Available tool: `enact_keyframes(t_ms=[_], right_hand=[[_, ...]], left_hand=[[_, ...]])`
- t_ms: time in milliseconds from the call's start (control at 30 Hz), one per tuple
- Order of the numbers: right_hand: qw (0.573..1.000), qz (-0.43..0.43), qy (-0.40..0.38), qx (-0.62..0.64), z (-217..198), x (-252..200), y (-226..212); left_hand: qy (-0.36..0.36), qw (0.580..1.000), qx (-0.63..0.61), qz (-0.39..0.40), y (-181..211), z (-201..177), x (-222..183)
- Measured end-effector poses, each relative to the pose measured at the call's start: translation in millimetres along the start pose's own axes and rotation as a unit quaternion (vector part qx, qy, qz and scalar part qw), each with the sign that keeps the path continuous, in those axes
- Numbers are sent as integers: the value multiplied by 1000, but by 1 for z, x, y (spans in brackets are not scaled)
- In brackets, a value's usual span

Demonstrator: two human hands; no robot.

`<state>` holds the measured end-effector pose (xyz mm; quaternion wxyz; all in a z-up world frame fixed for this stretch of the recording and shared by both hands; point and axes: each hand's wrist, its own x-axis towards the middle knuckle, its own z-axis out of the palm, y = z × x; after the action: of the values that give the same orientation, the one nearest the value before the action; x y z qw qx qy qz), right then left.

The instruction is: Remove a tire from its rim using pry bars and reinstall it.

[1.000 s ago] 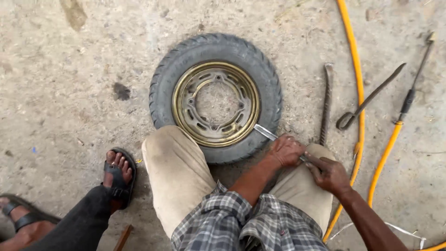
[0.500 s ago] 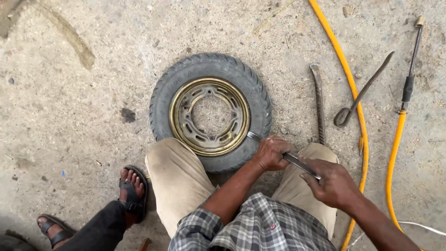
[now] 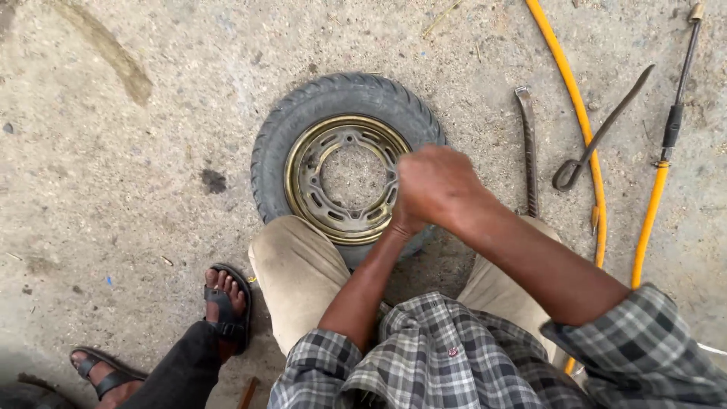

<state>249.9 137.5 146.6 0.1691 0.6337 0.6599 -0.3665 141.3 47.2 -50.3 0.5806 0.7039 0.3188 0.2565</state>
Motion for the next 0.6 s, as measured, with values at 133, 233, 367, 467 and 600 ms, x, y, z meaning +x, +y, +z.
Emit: enact_keyframes(t_ms=[133,233,367,467,600], right_hand=[[993,88,-2,77,65,-102,67],[982,78,105,139,159,-171,102],[972,158,122,127,253,-171,117],[968,132,187,109,283,-170,145],[971,166,134,112,268,-156,157]], left_hand=[[-66,993,61,-76,16,40,-12],[-218,943,226,-106,35,63,-28],[-233,923,302,50,-2,94,-44],[-266,914,305,14,3,111,-43],[-358,867,341,-72,7,100,-10]])
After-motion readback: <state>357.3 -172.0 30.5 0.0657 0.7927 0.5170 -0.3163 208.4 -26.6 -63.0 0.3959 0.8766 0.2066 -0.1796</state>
